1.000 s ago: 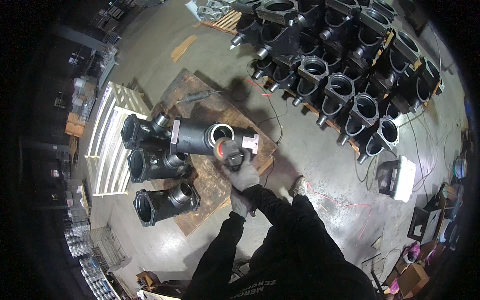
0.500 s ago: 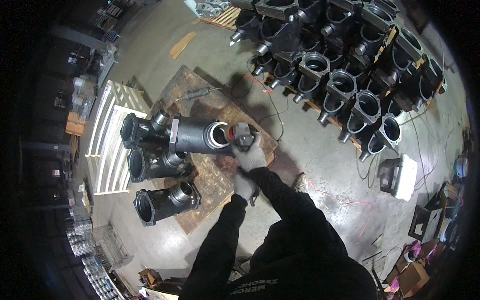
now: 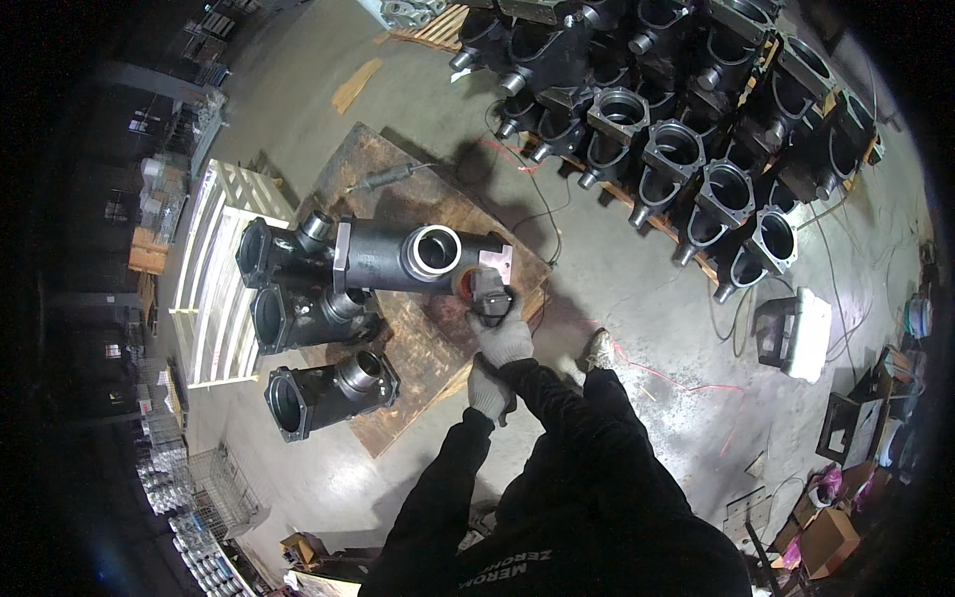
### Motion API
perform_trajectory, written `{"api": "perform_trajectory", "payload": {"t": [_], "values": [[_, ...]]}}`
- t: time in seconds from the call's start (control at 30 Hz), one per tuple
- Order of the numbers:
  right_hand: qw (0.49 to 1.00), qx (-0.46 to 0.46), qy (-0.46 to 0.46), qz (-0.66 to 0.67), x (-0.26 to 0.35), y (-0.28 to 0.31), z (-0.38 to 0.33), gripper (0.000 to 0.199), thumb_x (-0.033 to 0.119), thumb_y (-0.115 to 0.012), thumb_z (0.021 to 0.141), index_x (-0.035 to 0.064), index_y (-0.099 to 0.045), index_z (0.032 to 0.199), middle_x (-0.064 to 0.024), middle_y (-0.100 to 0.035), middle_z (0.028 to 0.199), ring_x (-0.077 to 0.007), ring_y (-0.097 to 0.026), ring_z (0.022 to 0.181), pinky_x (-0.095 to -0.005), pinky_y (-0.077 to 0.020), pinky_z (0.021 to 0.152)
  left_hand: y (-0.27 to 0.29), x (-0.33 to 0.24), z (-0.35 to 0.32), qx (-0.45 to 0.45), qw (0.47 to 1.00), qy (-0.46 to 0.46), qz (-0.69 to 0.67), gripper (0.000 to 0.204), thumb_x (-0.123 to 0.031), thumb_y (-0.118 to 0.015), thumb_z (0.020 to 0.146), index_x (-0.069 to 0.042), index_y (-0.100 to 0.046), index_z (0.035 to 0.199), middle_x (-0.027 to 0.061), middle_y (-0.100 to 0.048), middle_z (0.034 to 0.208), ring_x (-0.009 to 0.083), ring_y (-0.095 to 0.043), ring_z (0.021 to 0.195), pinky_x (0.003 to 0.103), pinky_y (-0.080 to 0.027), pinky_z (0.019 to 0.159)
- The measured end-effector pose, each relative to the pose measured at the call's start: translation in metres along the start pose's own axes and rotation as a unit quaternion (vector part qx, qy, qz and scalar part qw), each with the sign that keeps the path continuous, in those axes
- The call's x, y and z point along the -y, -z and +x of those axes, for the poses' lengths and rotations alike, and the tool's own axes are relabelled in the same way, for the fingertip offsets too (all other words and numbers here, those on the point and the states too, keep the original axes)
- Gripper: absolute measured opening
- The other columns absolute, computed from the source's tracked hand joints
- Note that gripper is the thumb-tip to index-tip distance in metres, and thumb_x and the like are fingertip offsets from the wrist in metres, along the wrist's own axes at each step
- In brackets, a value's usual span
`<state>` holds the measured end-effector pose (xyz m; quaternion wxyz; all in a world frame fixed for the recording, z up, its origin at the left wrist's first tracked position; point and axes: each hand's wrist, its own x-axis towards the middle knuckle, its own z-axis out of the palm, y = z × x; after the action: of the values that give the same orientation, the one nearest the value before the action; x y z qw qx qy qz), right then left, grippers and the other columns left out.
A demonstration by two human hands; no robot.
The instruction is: The person uses an angle grinder to smooth the edges of black metal pipe fittings on a wooden workbench. They reposition the parts between grinding, then place finished pieces onto a nearby pallet with other similar parts.
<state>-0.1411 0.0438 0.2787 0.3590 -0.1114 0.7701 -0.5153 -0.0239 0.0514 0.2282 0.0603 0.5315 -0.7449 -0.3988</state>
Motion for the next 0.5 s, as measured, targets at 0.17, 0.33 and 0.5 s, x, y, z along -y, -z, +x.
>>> {"api": "perform_trajectory", "payload": {"t": [0.17,0.33,0.5], "values": [[1.0,-0.013,0.022,-0.012,-0.006,-0.006,0.003,0.093,0.048,-0.078,0.08,0.0124,-0.026,0.148,-0.0275,-0.069,0.111,-0.0446,-0.067,0.105,-0.0485,-0.0532,0.09,-0.014,0.025,0.016,0.022,0.996,0.004,-0.084,0.043,-0.03,-0.07,0.082,0.0,-0.052,0.107,0.0284,-0.067,0.092,0.0471,-0.066,0.088,0.052,-0.052,0.07],[1.0,0.015,-0.022,0.003,-0.007,-0.015,0.001,0.091,0.042,-0.08,0.08,0.0085,-0.028,0.146,-0.025,-0.066,0.12,-0.041,-0.065,0.114,-0.0458,-0.0517,0.095,0.006,0.02,0.003,0.014,1.0,-0.008,0.008,0.043,-0.03,-0.07,0.083,0.001,-0.053,0.107,0.0279,-0.068,0.094,0.0453,-0.067,0.09,0.05,-0.052,0.073],[0.999,0.032,-0.001,-0.025,-0.004,-0.027,0.002,0.094,0.049,-0.077,0.08,0.0088,-0.025,0.147,-0.0269,-0.068,0.115,-0.0429,-0.066,0.108,-0.0479,-0.0527,0.091,0.008,0.04,0.015,0.001,0.999,-0.027,-0.022,0.049,-0.035,-0.072,0.082,0.002,-0.053,0.11,0.0264,-0.069,0.1,0.0433,-0.068,0.095,0.049,-0.053,0.077]]}}
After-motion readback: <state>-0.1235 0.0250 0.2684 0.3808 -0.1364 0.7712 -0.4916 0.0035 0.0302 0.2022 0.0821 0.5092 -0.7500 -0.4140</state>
